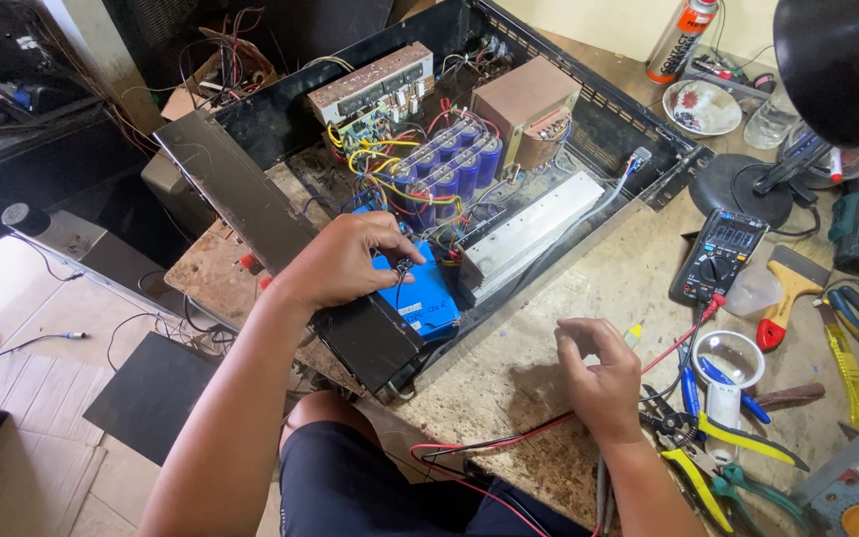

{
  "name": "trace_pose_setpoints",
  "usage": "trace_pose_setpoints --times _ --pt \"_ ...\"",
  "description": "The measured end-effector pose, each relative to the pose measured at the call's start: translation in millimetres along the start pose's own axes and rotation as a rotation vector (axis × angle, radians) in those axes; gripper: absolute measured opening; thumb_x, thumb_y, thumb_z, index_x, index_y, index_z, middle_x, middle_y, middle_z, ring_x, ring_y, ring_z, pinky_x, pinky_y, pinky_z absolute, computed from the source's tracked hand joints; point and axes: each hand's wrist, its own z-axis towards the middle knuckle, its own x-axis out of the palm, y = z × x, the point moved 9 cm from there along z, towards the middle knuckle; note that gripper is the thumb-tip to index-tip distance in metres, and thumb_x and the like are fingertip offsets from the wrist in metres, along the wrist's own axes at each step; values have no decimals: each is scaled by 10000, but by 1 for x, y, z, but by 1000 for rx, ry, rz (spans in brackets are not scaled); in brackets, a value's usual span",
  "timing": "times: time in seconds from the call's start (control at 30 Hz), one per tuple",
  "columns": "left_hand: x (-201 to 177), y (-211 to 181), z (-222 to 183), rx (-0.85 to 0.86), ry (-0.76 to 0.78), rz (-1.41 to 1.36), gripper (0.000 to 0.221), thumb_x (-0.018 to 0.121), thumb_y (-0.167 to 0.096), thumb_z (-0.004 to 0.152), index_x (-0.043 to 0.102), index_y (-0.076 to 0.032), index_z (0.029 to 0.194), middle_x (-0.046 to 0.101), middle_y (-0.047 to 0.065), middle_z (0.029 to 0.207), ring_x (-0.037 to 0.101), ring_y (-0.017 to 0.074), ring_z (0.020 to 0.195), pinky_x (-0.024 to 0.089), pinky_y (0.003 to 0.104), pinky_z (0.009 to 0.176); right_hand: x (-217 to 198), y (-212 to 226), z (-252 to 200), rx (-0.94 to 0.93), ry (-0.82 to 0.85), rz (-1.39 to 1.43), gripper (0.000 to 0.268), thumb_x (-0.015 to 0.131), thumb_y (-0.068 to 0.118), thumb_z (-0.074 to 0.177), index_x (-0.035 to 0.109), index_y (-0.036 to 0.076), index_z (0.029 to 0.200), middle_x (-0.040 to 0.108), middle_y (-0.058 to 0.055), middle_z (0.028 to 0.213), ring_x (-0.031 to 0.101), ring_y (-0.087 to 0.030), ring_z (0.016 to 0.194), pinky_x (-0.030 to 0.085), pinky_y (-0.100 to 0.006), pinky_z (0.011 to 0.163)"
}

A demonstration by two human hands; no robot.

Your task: The person is diagnosing and repairing an electronic amplifier by testing circuits with a multimeter and soldering components on the circuit board.

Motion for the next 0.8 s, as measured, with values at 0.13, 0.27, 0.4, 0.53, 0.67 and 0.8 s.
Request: trace_pose_setpoints --times 0.13,0.27,0.4,0.53,0.67,0.8 --pt "0 -4 -1 7 1 2 238 845 -30 738 805 -45 972 718 102 831 715 281 795 564 426 769 0 -1 0 -15 -5 -21 140 742 26 899 793 71 1021 712 -121 775 703 -233 677 571 -355 657" --pt "0 0 0 7 0 4 227 857 -57 745 806 -60 966 713 86 835 703 262 797 551 417 769 2 -5 -1 -10 2 -12 134 740 27 903 795 71 1017 721 -119 782 709 -234 678 575 -359 656" --pt "-1 -2 0 -6 -4 -1 235 850 -40 738 806 -50 968 718 98 842 712 281 814 563 427 794 4 -6 -2 -5 14 -9 137 731 19 903 795 65 1015 720 -125 774 703 -244 666 573 -369 654" --pt "-1 -5 -1 -9 -5 21 245 831 -15 729 810 -53 970 723 101 846 721 303 831 568 434 801 3 1 -1 -17 11 -22 129 744 30 898 797 72 1008 714 -118 760 697 -235 657 569 -358 645" --pt "-1 -5 -2 -19 -5 20 251 835 -19 728 809 -49 976 729 98 848 727 290 833 568 426 795 4 2 -1 -16 22 -13 123 750 45 898 796 78 1007 711 -114 750 693 -228 654 568 -355 645" --pt "0 3 0 -41 4 24 232 847 -54 747 812 -66 977 724 75 840 708 248 796 529 386 708 6 -5 -2 -9 49 2 118 753 59 897 799 83 1003 725 -117 772 700 -233 662 568 -357 648"
